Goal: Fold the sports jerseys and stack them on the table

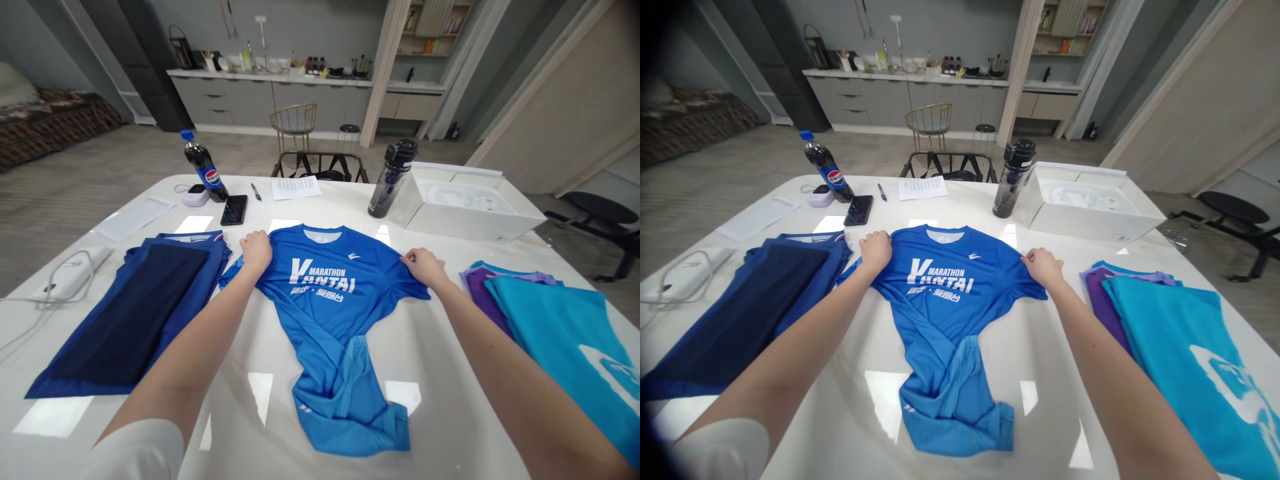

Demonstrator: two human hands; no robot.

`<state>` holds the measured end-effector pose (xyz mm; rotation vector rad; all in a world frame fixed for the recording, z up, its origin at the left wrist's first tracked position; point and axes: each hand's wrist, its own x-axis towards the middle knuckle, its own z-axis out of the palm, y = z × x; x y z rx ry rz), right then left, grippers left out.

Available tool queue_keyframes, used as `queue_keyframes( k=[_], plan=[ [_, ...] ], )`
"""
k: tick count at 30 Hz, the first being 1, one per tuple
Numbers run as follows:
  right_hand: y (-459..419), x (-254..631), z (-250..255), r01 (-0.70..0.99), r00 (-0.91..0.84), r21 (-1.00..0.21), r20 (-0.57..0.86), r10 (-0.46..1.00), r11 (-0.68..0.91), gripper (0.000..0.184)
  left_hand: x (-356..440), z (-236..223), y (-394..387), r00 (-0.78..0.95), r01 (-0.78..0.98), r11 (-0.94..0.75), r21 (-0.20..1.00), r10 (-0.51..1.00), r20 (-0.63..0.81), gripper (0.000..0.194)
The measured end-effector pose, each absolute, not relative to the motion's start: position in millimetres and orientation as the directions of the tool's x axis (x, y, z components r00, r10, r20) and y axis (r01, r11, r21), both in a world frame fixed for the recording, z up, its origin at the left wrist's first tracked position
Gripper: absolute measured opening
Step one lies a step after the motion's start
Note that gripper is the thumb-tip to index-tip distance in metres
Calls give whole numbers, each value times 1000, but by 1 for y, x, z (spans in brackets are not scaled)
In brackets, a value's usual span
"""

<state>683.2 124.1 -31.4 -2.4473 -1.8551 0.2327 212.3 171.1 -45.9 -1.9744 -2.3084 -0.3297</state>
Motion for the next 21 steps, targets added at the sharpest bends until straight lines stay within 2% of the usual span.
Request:
queue_keyframes(
  k=[7,12,16,19,21],
  plan=[
    [143,709,-38,910,410,-97,73,909,-402,30,240,-52,218,-42,990,10,140,972,231,31],
    [149,710,-42,917,395,-131,159,905,-377,35,276,-43,233,28,971,-103,216,945,326,33],
    [127,683,-38,965,258,-123,327,909,-230,39,305,-28,195,309,885,-398,242,890,336,32],
    [95,650,-33,985,59,-172,309,949,-5,33,323,-19,140,576,712,-616,337,787,221,27],
    [68,627,-31,959,-118,-224,246,962,175,26,332,-15,98,697,604,-683,411,702,144,26]
  ],
)
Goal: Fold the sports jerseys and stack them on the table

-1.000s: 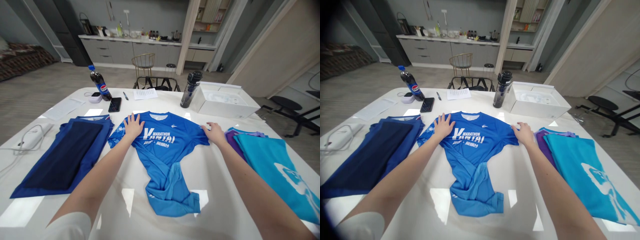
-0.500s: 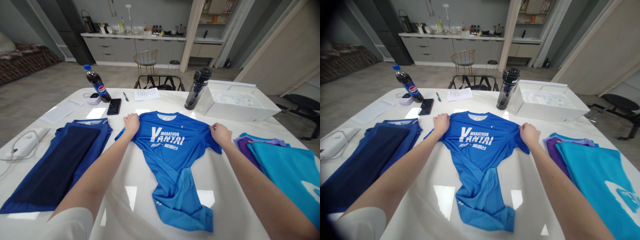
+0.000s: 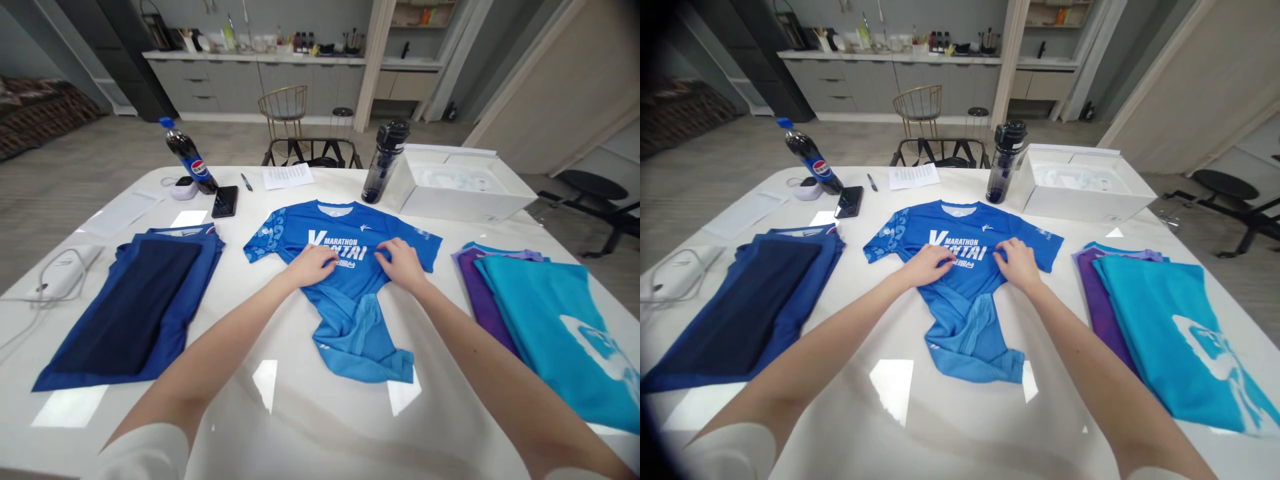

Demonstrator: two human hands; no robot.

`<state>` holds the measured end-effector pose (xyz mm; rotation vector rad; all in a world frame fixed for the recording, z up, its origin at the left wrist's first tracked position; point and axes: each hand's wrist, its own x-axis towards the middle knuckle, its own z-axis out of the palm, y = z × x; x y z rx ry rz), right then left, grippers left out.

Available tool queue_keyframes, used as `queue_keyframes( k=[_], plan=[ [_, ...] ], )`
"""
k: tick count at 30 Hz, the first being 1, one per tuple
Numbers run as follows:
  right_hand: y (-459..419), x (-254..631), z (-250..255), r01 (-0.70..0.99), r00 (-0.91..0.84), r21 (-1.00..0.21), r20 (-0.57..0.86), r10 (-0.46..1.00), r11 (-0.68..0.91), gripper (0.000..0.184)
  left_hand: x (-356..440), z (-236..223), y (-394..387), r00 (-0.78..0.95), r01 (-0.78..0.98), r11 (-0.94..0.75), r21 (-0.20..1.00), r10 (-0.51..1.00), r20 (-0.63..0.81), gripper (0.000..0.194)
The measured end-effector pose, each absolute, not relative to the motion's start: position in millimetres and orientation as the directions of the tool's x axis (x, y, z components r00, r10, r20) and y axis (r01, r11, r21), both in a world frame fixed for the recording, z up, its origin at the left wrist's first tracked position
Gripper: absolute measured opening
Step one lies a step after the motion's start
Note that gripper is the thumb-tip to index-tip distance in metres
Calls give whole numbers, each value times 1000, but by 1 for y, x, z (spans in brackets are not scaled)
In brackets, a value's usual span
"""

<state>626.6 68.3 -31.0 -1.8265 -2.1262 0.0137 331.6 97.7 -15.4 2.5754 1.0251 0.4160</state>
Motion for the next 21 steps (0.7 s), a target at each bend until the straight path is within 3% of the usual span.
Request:
queue_keyframes(
  k=[3,6,9,12,14,17,21],
  plan=[
    [25,602,-30,864,-336,-347,142,931,365,21,338,-11,37,780,527,-721,449,621,82,31],
    [-14,593,-31,797,-398,-452,104,911,400,24,341,-9,-8,800,518,-749,413,596,77,41],
    [-46,592,-28,789,-372,-484,114,921,378,30,343,-7,-33,793,540,-760,363,604,84,39],
    [-75,593,-18,789,-348,-506,97,932,348,18,336,1,-43,785,555,-742,377,617,57,21],
    [-94,595,-6,784,-316,-555,25,948,276,11,318,11,-47,773,565,-708,423,633,27,19],
    [-124,604,12,741,-274,-657,-109,955,138,20,276,28,-54,733,611,-646,457,680,-18,23],
    [-157,611,18,665,-416,-708,-88,905,237,31,230,37,-73,685,718,-643,266,720,-109,30]
  ],
)
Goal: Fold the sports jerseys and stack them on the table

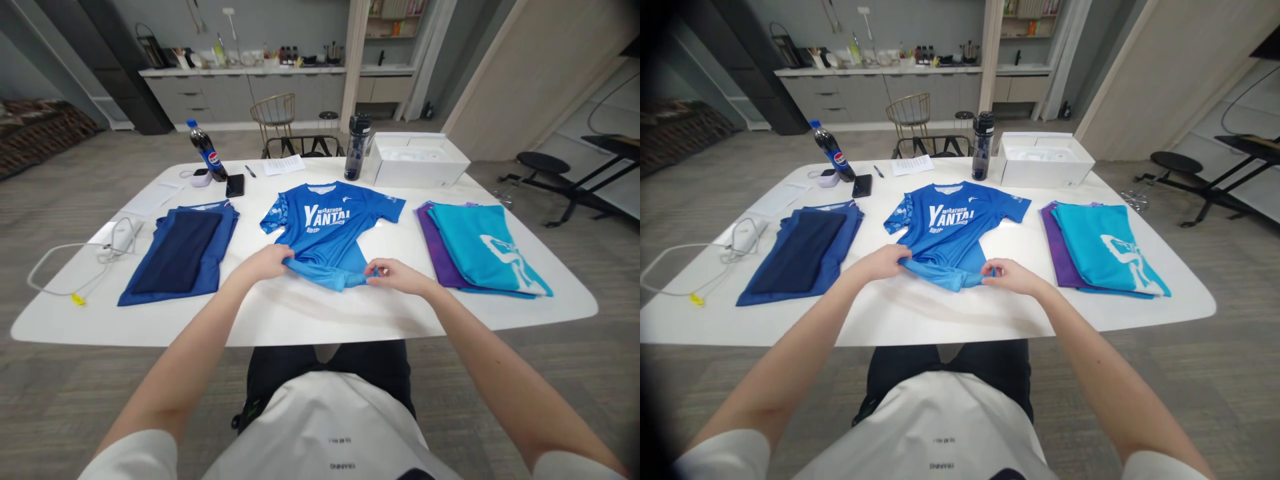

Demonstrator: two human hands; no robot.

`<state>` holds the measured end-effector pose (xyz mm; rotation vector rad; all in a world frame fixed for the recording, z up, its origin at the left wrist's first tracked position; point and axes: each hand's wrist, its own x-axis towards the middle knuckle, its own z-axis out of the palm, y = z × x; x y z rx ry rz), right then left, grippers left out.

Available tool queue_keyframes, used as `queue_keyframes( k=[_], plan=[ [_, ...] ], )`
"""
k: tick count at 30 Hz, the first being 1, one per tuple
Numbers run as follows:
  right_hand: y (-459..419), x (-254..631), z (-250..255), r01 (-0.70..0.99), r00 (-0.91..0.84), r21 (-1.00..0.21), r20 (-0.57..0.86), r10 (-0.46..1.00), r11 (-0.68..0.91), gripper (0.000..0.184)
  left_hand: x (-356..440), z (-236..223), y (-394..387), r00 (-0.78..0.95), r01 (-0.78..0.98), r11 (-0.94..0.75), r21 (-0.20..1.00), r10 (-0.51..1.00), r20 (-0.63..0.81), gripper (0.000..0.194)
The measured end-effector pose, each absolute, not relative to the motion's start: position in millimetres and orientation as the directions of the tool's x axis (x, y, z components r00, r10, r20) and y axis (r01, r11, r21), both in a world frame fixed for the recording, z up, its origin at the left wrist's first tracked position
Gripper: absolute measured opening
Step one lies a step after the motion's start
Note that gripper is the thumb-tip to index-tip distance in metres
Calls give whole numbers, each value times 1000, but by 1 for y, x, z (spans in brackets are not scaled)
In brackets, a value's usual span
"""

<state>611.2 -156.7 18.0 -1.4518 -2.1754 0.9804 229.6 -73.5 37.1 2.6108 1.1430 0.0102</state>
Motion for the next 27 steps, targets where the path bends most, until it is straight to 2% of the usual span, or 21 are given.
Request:
queue_keyframes(
  k=[2,5,6,8,10,12,15,18,22,25,27],
  plan=[
    [-168,605,11,726,-411,-609,-10,912,321,39,229,32,-91,670,741,-652,160,734,-112,41],
    [-181,588,-4,862,-336,-398,14,942,313,44,254,16,-118,747,659,-737,150,665,-18,61],
    [-185,583,-7,887,-324,-349,-7,946,302,40,263,11,-126,781,614,-771,168,624,7,61],
    [-193,577,-10,901,-342,-295,-36,939,317,26,276,2,-136,822,552,-806,214,569,22,50],
    [-204,577,-8,878,-409,-290,-41,911,381,17,276,-2,-143,825,541,-798,266,565,14,36],
    [-216,583,-3,830,-481,-344,-38,876,440,22,266,-3,-149,797,563,-773,292,601,54,31],
    [-229,592,0,797,-487,-417,-17,873,437,28,252,-2,-167,720,626,-737,254,672,176,29],
    [-235,595,-5,843,-428,-355,15,904,405,35,254,-6,-190,729,632,-738,234,669,142,18],
    [-241,598,-14,893,-382,-249,24,924,376,26,265,-14,-208,730,630,-737,243,669,139,31],
    [-251,612,-11,909,-353,-235,2,936,344,22,254,-11,-213,749,622,-748,231,655,105,31],
    [-258,626,-4,919,-330,-247,-57,942,307,24,237,-7,-217,776,606,-761,232,629,35,39]
  ],
)
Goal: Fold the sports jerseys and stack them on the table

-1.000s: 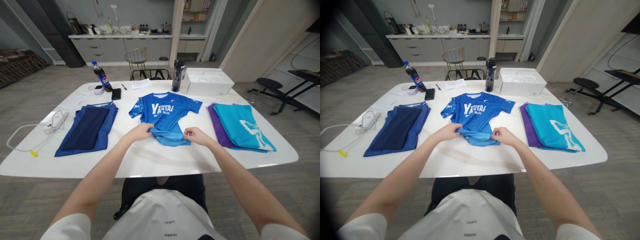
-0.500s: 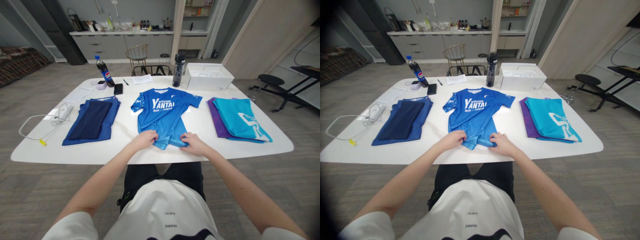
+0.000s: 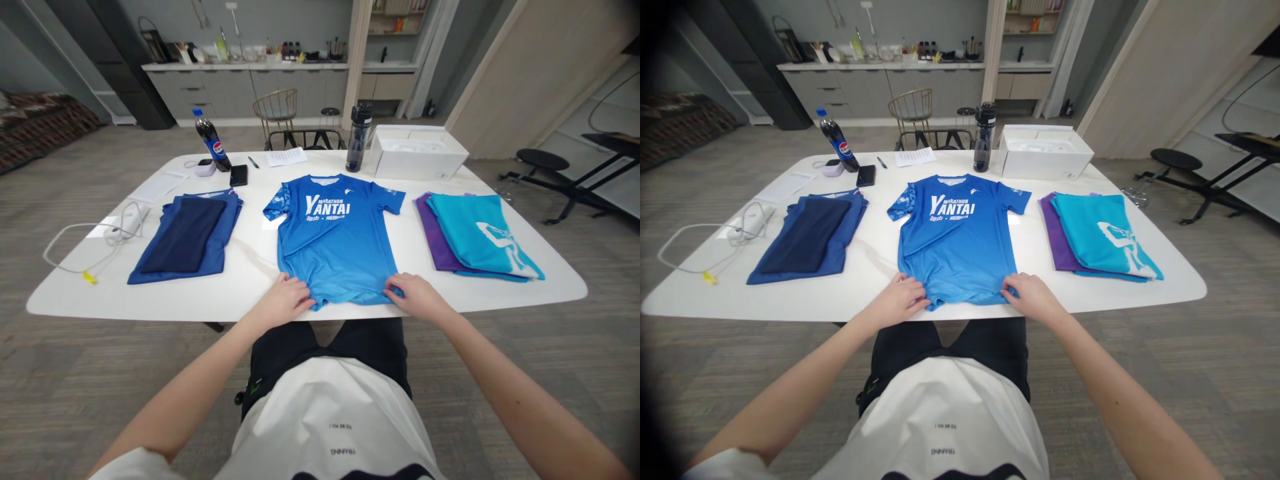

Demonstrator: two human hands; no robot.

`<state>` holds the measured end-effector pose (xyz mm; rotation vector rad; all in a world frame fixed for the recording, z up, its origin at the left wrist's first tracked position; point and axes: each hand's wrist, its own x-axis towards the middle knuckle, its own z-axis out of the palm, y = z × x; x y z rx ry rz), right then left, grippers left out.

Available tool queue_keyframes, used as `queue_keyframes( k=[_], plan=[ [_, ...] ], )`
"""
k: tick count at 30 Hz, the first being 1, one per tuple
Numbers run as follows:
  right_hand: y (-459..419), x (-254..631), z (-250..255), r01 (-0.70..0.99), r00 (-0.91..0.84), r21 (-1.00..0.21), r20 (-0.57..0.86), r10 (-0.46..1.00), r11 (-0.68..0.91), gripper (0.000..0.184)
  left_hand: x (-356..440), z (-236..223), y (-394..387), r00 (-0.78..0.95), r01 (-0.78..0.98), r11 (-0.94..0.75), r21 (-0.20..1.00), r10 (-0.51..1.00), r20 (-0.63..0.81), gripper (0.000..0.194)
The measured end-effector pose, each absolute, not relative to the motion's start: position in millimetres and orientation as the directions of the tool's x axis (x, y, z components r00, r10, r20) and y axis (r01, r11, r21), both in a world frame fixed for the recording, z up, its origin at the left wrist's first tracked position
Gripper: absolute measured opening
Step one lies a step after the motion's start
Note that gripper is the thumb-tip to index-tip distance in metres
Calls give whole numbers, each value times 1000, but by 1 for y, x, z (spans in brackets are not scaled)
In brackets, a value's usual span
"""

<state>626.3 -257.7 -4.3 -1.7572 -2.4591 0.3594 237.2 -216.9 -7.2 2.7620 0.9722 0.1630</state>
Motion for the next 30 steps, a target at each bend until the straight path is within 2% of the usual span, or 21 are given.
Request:
queue_keyframes(
  k=[3,6,9,12,15,17,19,22,25,30],
  plan=[
    [-264,643,4,945,-245,-259,-150,958,202,33,216,-2,-223,762,635,-735,238,647,-35,49],
    [-263,641,3,932,-241,-292,-61,969,214,29,217,0,-227,739,649,-723,237,673,29,41],
    [-260,624,-3,895,-323,-327,-4,946,304,23,230,0,-229,805,554,-796,244,587,85,32],
    [-264,620,-8,914,-323,-273,-43,946,299,24,231,-1,-229,833,522,-819,237,550,65,32],
    [-269,637,-5,947,-261,-219,-106,959,234,32,216,-2,-231,816,567,-796,213,578,-10,43],
    [-268,648,1,959,-219,-223,-187,958,176,42,208,-1,-231,789,609,-766,205,612,-56,47],
    [-262,650,6,956,-199,-260,-229,953,137,46,209,2,-229,761,641,-742,196,648,-37,43],
    [-249,635,8,928,-233,-329,-139,962,177,34,221,3,-222,791,592,-788,169,608,65,32],
    [-243,621,-1,926,-254,-304,-64,965,223,28,220,-2,-218,831,542,-831,123,552,66,33],
    [-246,635,-15,945,-217,-264,-74,973,191,30,175,-8,-221,677,736,-677,3,735,-45,46]
  ],
)
